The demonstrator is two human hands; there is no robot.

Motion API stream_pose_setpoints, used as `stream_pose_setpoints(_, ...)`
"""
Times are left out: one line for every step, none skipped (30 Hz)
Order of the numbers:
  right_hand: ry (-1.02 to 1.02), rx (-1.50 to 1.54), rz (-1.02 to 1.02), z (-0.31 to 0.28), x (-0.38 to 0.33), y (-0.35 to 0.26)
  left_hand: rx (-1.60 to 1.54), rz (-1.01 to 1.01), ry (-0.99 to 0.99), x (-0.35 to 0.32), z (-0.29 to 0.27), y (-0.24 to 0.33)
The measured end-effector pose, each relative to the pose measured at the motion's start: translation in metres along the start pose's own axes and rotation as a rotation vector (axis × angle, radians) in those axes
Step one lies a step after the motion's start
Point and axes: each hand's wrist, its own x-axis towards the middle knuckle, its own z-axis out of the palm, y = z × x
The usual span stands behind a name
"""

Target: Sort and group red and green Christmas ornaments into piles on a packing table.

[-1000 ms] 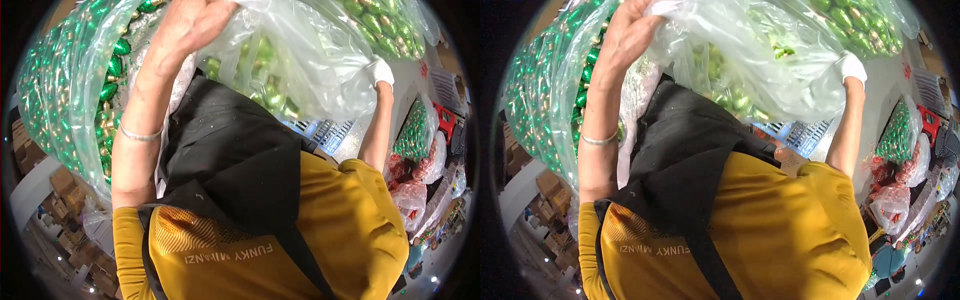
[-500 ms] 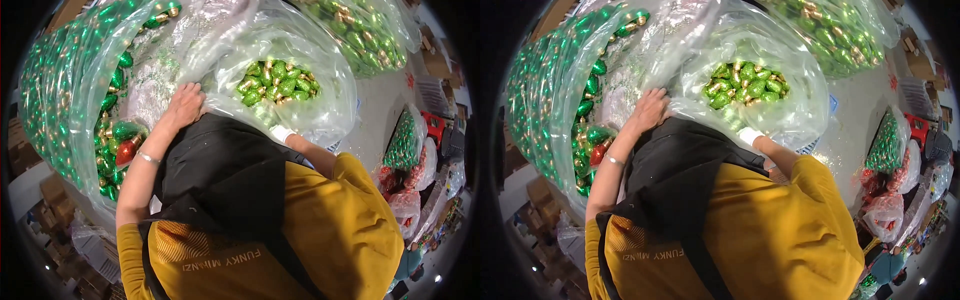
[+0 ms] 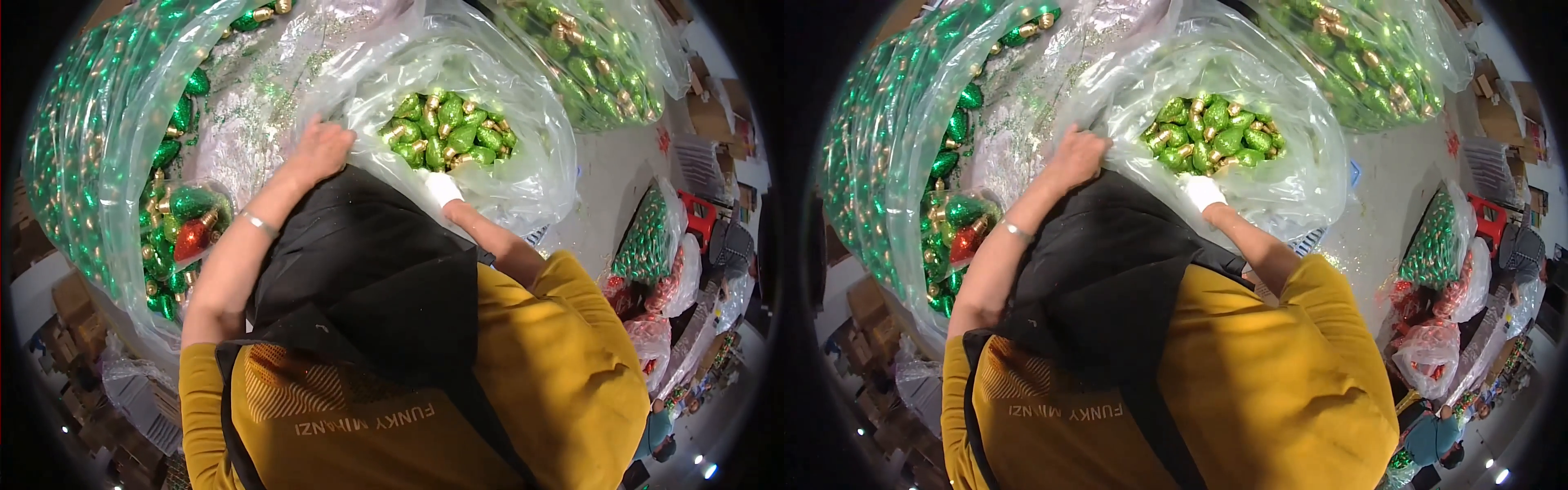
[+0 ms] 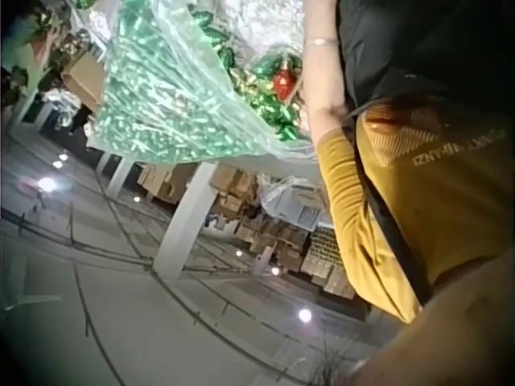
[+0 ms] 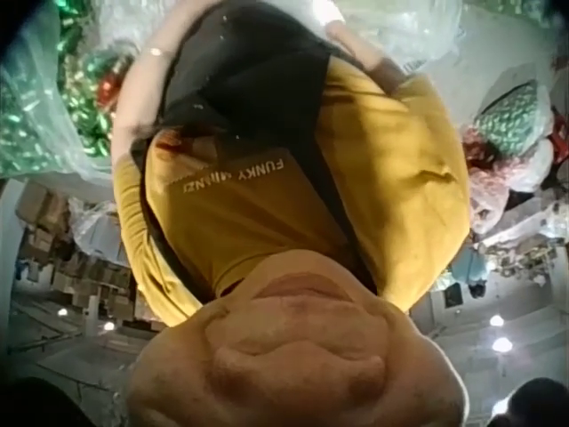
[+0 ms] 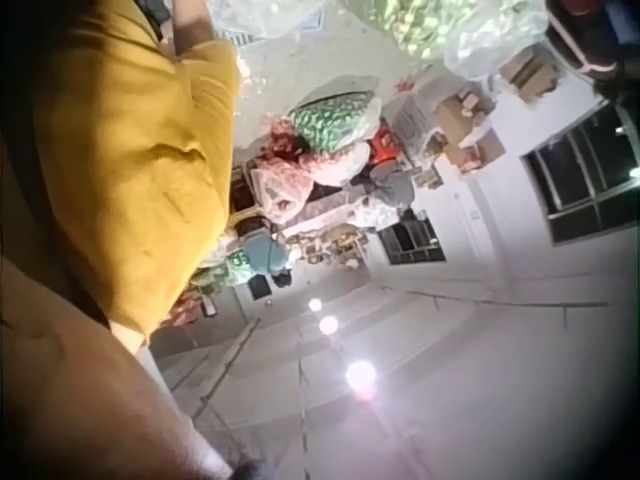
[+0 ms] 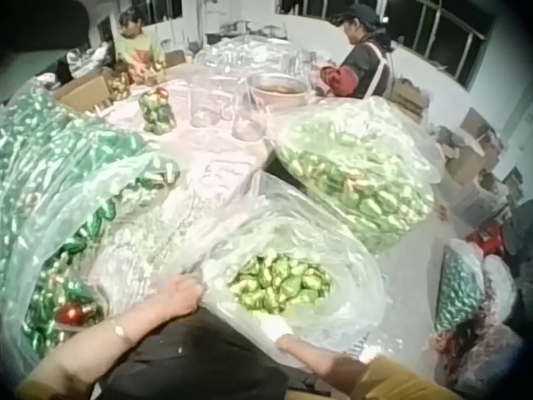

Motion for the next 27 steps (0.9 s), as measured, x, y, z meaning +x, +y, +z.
stream_pose_setpoints(-0.074, 0.096, 0.126, 0.006, 0.001, 0.017, -0.007, -0.063, -0.055, 0.002, 0.003, -0.007)
stream_pose_setpoints(-0.158, 0.196, 0.24, -0.003, 0.001, 0.019, -0.015, -0.142, -0.114, -0.001, 0.003, -0.01)
stream_pose_setpoints(-0.098, 0.014, 0.061, -0.022, 0.001, 0.034, -0.137, -0.058, 0.186, 0.003, 0.001, -0.015)
stream_pose_setpoints(-0.034, -0.168, -0.123, -0.066, 0.007, 0.042, -0.254, 0.026, 0.491, 0.01, -0.013, -0.013)
stream_pose_setpoints(0.23, -0.386, -0.046, -0.093, 0.001, 0.075, -0.265, -0.049, 0.447, 0.029, -0.055, 0.01)
stream_pose_setpoints(0.24, -0.492, 0.11, -0.146, 0.008, 0.078, -0.293, 0.09, 0.659, 0.038, -0.086, 0.026)
stream_pose_setpoints(0.57, 0.033, 0.127, -0.173, 0.01, 0.113, -0.111, 0.013, 0.592, 0.047, -0.108, 0.018)
stream_pose_setpoints(0.693, -0.299, 0.049, -0.215, 0.001, 0.141, -0.115, 0.013, 0.589, 0.054, -0.142, 0.036)
stream_pose_setpoints(0.686, -0.297, 0.051, -0.223, 0.004, 0.137, -0.266, 0.174, 0.68, 0.06, -0.178, 0.06)
stream_pose_setpoints(0.547, -0.38, 0.093, -0.228, 0.005, 0.132, -0.418, 0.338, 0.767, 0.063, -0.193, 0.072)
stream_pose_setpoints(0.416, -0.467, 0.121, -0.237, 0.01, 0.121, -0.413, 0.334, 0.777, 0.061, -0.19, 0.064)
stream_pose_setpoints(0.287, -0.552, 0.151, -0.243, 0.013, 0.109, -0.237, 0.354, 0.806, 0.064, -0.177, 0.047)
stream_pose_setpoints(0.158, -0.634, 0.183, -0.247, 0.016, 0.097, -0.059, 0.372, 0.829, 0.065, -0.161, 0.029)
stream_pose_setpoints(0.18, -0.639, 0.169, -0.247, 0.023, 0.082, 0.134, 0.387, 0.854, 0.063, -0.151, 0.013)
stream_pose_setpoints(0.199, -0.213, 0.17, -0.236, 0.021, 0.066, 0.144, 0.389, 0.862, 0.054, -0.136, 0.011)
stream_pose_setpoints(0.205, 0.214, 0.179, -0.219, 0.007, 0.049, 0.068, 0.346, 0.63, 0.035, -0.117, 0.02)
stream_pose_setpoints(0.21, 0.642, 0.181, -0.204, -0.005, 0.036, -0.005, 0.303, 0.397, 0.024, -0.092, 0.021)
stream_pose_setpoints(0.218, 0.645, 0.178, -0.191, -0.012, 0.022, 0.067, 0.293, 0.352, 0.011, -0.058, 0.008)
stream_pose_setpoints(0.187, 0.515, 0.095, -0.18, -0.015, 0.012, 0.141, 0.281, 0.309, 0.002, -0.025, -0.006)
stream_pose_setpoints(0.164, 0.38, 0.023, -0.17, -0.018, 0.005, 0.164, 0.327, 0.42, -0.004, -0.006, -0.011)
stream_pose_setpoints(-0.038, 0.148, -0.019, -0.158, -0.021, -0.005, 0.182, 0.367, 0.53, -0.012, 0.011, -0.012)
stream_pose_setpoints(-0.24, -0.085, -0.058, -0.144, -0.023, -0.015, 0.134, 0.359, 0.368, -0.01, 0.03, -0.021)
stream_pose_setpoints(-0.343, -0.077, -0.082, -0.119, -0.025, -0.019, 0.086, 0.345, 0.202, -0.008, 0.043, -0.027)
stream_pose_setpoints(-0.445, -0.071, -0.099, -0.087, -0.029, -0.014, 0.088, 0.355, 0.205, -0.005, 0.042, -0.021)
stream_pose_setpoints(-0.451, -0.1, -0.047, -0.032, -0.039, 0.002, 0.083, 0.232, -0.03, -0.005, 0.04, -0.009)
stream_pose_setpoints(-0.463, -0.134, 0.003, 0.021, -0.05, 0.018, 0.073, 0.102, -0.26, -0.002, 0.038, -0.001)
stream_pose_setpoints(-0.462, -0.136, 0.005, 0.089, -0.068, 0.006, 0.073, 0.104, -0.258, 0.002, 0.039, -0.001)
